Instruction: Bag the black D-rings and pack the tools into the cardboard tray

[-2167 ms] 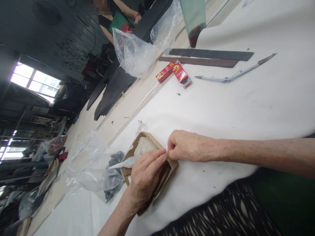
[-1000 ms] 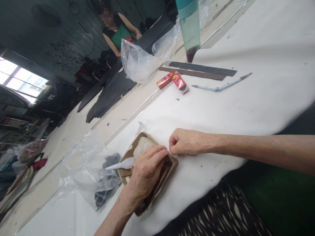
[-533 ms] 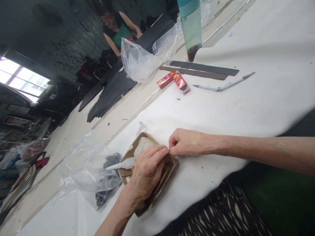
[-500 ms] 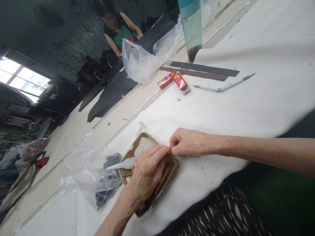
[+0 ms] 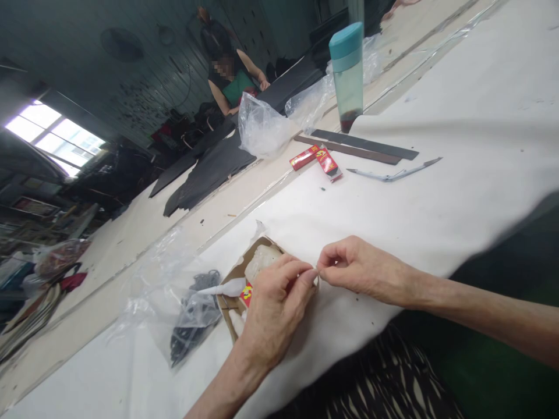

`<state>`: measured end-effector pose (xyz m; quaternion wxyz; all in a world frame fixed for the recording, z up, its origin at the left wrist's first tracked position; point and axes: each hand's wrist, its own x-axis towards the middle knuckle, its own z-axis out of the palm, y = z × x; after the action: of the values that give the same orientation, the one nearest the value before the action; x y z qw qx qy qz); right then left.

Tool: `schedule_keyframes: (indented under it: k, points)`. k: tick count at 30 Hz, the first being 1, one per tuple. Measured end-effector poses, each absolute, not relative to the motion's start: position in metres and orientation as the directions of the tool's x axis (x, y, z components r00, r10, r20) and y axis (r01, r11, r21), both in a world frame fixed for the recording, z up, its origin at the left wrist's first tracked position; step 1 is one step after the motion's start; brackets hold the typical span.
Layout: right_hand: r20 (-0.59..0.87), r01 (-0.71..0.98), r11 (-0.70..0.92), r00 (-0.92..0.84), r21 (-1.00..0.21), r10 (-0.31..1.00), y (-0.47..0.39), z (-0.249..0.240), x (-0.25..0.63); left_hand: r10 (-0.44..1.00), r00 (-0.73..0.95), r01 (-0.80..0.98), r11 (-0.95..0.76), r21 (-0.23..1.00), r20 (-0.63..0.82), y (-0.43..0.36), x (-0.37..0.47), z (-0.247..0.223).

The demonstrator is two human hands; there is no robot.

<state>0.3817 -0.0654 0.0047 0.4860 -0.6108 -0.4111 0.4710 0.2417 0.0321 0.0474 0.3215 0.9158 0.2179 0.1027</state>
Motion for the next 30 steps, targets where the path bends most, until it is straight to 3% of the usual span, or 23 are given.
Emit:
schedule_keyframes:
  k: [4,8,18,26,30]
  points:
    - [-0.164,0.162,-0.206,0.241,-0.965,0.957,-0.07,0.012,0.378,0.537,0.833,0.475,-0.573,0.668,-0.131,0.03,0.245,0.05]
    - [-0.152,0.181,-0.2,0.247,-0.963,0.957,-0.073,0.014,0.376,0.564,0.795,0.542,-0.496,0.678,-0.222,0.029,0.245,0.05]
    - [-0.18,0.008,-0.192,0.311,-0.981,0.933,-0.071,0.016,0.377,0.671,0.711,0.555,-0.35,0.755,-0.212,0.023,0.253,0.052]
    - [-0.088,0.077,-0.121,0.336,-0.99,0.938,-0.065,0.016,0.381,0.713,0.68,0.529,-0.317,0.787,-0.17,0.025,0.251,0.048]
    - [-0.132,0.089,-0.17,0.331,-0.981,0.934,-0.063,0.016,0.379,0.711,0.683,0.52,-0.309,0.797,-0.17,0.024,0.251,0.045]
